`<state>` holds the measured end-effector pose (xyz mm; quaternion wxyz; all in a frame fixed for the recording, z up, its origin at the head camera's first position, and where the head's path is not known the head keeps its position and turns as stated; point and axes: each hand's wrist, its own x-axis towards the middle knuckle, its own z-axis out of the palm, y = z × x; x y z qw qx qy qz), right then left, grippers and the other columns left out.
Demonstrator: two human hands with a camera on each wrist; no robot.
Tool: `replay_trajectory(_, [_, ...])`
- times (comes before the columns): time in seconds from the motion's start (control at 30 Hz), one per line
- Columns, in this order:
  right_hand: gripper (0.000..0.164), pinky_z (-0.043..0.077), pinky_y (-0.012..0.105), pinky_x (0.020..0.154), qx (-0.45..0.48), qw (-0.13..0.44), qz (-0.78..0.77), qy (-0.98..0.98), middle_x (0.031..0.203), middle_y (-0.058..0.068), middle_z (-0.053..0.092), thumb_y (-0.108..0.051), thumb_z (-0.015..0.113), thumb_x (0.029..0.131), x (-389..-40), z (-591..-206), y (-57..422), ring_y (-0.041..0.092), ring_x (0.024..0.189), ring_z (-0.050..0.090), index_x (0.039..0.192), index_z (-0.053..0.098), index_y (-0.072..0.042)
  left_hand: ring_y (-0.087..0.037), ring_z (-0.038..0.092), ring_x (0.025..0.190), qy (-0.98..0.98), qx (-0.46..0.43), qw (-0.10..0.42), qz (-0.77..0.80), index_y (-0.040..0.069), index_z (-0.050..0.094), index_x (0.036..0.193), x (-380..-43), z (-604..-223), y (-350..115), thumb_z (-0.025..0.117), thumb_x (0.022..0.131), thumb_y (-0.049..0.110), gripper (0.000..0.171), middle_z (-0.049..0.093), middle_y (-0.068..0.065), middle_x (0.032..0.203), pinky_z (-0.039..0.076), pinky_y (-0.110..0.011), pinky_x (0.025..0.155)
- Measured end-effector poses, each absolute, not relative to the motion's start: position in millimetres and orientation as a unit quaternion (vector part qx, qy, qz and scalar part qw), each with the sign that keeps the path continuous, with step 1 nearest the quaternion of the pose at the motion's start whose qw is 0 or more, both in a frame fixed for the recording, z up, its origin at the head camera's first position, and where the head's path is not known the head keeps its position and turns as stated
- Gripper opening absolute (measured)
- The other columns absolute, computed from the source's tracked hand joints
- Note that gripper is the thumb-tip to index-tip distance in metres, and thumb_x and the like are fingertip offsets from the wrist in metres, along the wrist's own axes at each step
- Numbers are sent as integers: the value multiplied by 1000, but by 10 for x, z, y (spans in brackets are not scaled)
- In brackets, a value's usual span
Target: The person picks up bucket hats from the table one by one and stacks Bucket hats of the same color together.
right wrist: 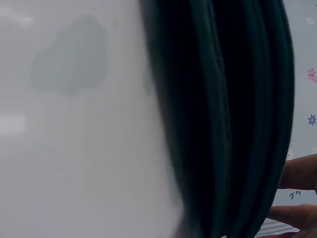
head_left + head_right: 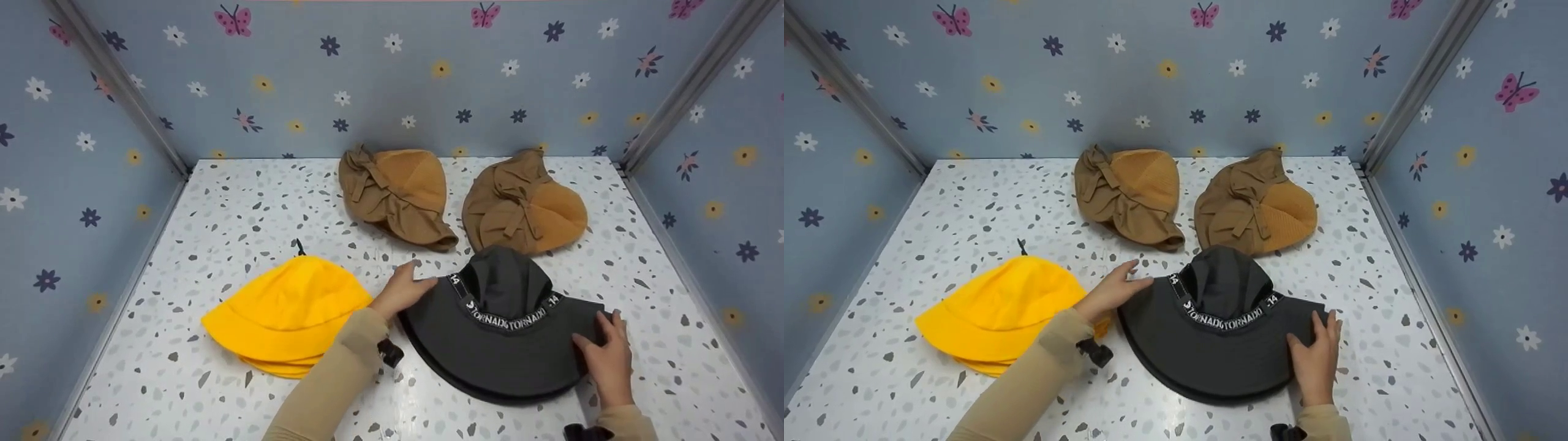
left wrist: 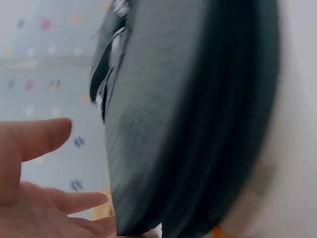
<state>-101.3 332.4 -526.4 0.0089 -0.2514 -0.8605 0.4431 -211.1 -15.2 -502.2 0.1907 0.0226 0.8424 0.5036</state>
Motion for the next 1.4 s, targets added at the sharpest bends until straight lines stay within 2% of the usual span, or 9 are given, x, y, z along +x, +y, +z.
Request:
replay_trajectory(0.1, [74,1,56,124,-243,19,446,-861,166,15,2,-9,64,91,-1014,-5236,3304,36,153,-4,154,26,0,-38,28,147,795,-31,199,573,-5,31,151,-2272,-5023,-179,58,98,29,69,30,-25,158,24,-46,122])
replay_trajectory(0.3, [73,7,52,125,-235,25,472,-849,167,11,9,-10,65,92,-1026,-5173,3257,35,154,4,155,29,-2,-34,27,148,703,-104,208,672,1,26,154,-2479,-5021,-225,54,101,25,65,19,-21,163,31,-47,119])
replay_trajectory(0.43, [71,7,47,126,-227,31,497,-837,167,6,12,-10,65,93,-1043,-5120,3213,30,154,5,155,30,-4,-31,21,151,660,-125,193,715,5,26,155,-2586,-5035,-239,52,102,21,61,17,-16,164,28,-47,121])
replay_trajectory(0.6, [66,13,31,126,-203,59,542,-814,165,7,18,-4,64,94,-1075,-5032,3106,25,154,12,152,34,-1,-30,14,153,621,-136,178,751,7,24,157,-2666,-5053,-275,48,104,21,59,16,-10,166,19,-50,124])
replay_trajectory(0.8, [63,25,12,116,-174,82,591,-783,163,10,26,1,64,93,-1156,-4883,2868,23,152,21,150,38,1,-32,19,152,574,-147,155,791,7,19,158,-2700,-5054,-275,48,104,17,62,14,-13,166,32,-48,119])
replay_trajectory(1.0, [60,32,23,117,-136,84,649,-743,155,10,43,5,63,91,-1286,-4712,2509,9,140,40,147,42,3,-32,21,151,548,-145,140,812,6,19,158,-2732,-5059,-263,46,104,10,61,16,-17,165,38,-49,115])
replay_trajectory(1.1, [59,36,27,116,-114,60,683,-719,150,8,48,5,63,91,-1394,-4659,2291,13,137,45,147,43,2,-33,20,151,532,-140,134,824,5,18,158,-2749,-5063,-256,42,103,4,60,13,-17,165,38,-50,115])
replay_trajectory(1.23, [61,40,27,112,-74,-2,720,-690,154,16,40,5,61,92,-1600,-4642,2004,28,142,39,149,39,2,-34,21,150,516,-150,128,834,4,16,158,-2741,-5071,-249,38,101,-3,62,8,-17,166,40,-47,114])
replay_trajectory(1.4, [71,33,36,115,-62,-67,754,-651,159,20,28,3,57,93,-1854,-4686,1767,34,147,28,155,23,-2,-32,26,149,503,-166,122,839,4,17,158,-2708,-5053,-242,39,100,-6,63,9,-16,166,43,-39,112])
